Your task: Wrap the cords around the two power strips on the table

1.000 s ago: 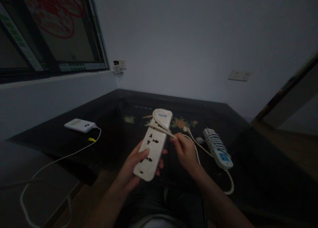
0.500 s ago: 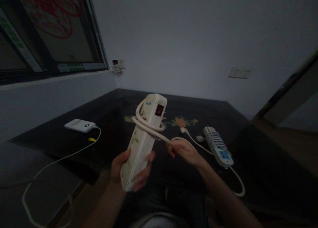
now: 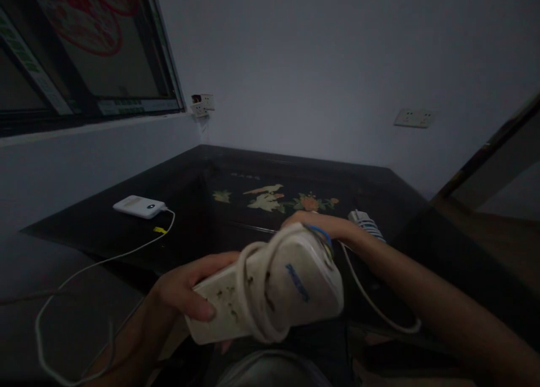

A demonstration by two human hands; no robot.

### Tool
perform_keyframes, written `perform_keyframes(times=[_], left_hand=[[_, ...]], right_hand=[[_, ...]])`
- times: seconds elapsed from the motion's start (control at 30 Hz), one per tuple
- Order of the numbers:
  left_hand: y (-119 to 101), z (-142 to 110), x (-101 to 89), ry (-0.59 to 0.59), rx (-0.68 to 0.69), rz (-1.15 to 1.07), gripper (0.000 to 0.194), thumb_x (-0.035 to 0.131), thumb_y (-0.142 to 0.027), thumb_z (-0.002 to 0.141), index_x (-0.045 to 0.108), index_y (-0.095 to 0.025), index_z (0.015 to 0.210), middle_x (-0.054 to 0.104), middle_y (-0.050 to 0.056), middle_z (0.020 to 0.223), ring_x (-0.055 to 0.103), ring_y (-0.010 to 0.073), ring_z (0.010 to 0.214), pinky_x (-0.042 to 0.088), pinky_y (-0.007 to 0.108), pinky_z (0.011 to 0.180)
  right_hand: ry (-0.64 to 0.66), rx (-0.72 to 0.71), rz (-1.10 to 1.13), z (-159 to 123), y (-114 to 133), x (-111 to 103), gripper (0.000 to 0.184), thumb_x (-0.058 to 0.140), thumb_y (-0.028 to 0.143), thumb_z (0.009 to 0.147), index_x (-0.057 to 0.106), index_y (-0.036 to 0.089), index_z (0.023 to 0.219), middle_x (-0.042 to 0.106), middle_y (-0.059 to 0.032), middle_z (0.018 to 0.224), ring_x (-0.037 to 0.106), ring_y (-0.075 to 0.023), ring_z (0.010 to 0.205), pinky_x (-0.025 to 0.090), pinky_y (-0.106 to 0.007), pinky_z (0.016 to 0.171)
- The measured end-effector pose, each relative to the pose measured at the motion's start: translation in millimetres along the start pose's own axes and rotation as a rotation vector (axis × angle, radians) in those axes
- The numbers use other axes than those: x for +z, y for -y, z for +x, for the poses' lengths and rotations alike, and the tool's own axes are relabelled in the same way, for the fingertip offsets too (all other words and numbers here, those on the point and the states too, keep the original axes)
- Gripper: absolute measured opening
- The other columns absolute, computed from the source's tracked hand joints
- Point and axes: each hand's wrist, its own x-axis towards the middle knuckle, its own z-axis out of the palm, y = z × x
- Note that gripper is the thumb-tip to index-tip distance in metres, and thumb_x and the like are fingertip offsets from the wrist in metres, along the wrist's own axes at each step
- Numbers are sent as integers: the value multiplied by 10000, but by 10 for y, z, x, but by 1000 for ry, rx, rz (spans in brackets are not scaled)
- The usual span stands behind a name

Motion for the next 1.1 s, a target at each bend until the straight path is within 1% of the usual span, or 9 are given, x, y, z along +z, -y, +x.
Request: perform_keyframes(times=[0.1, 0.27, 0.4, 0.5, 0.57, 0.67, 0.8, 0.97, 1.1], left_hand=[[-142, -12, -62, 11, -167, 286, 631, 651, -347, 735, 446, -222, 1318, 654, 107, 1064, 667, 239, 786, 508, 285, 603], [-230, 126, -138, -55, -176, 921, 559, 612, -383, 778, 494, -209, 1296, 656, 71, 1066, 615, 216, 888, 471, 258, 715], [-136, 252, -122, -142, -247, 1144, 494, 571, -385, 807, 518, -222, 1271, 677, 29, 982, 612, 184, 811, 449, 236, 684], [-62, 347, -148, -233, -279, 1216, 444, 553, -363, 814, 541, -230, 1238, 673, 31, 1005, 614, 204, 858, 452, 268, 738], [-15, 404, -224, -307, -262, 1195, 443, 542, -372, 820, 532, -225, 1238, 664, 43, 1044, 609, 223, 911, 456, 297, 777], [57, 464, -389, -447, -177, 1038, 471, 553, -401, 813, 514, -189, 1231, 643, 72, 1105, 602, 237, 965, 469, 321, 795], [120, 471, -509, -617, -73, 735, 510, 589, -431, 792, 480, -156, 1207, 636, 97, 1069, 634, 226, 873, 494, 307, 696], [141, 434, -394, -562, -25, 490, 455, 606, -383, 808, 460, -164, 1179, 649, 62, 906, 644, 179, 724, 477, 244, 568], [161, 461, -332, -599, -6, 436, 473, 626, -368, 803, 457, -158, 1192, 653, 55, 881, 637, 155, 683, 473, 217, 539]], right_hand=[[42, 113, -166, 108, 87, -176, 245, 707, 310, 742, 586, 133, 622, 457, 65, 532, 414, -78, 536, 292, -217, 536], [-73, 314, -454, 167, 305, -443, 286, 743, 277, 693, 526, 145, 562, 409, 67, 495, 359, -73, 497, 216, -240, 504], [-97, 345, -495, 114, 510, -536, 252, 701, 279, 720, 540, 151, 574, 413, 57, 491, 374, -78, 499, 222, -250, 513], [-154, 345, -477, 74, 692, -498, 250, 642, 319, 779, 580, 142, 613, 442, 40, 509, 383, -82, 510, 232, -253, 521], [-218, 358, -467, 41, 816, -430, 266, 587, 332, 825, 612, 133, 651, 479, 22, 531, 388, -83, 515, 238, -256, 527], [-344, 357, -458, -33, 971, -302, 301, 506, 322, 879, 639, 123, 696, 538, -5, 584, 409, -85, 529, 249, -256, 540], [-519, 333, -421, -167, 1023, -175, 272, 468, 280, 896, 645, 130, 755, 571, -18, 650, 443, -93, 573, 262, -249, 554], [-694, 309, -338, -310, 842, -171, 302, 445, 307, 897, 607, 138, 706, 496, 3, 582, 413, -97, 551, 268, -246, 538], [-726, 254, -230, -332, 762, -104, 292, 440, 330, 891, 594, 147, 724, 470, 17, 570, 395, -94, 537, 266, -238, 522]])
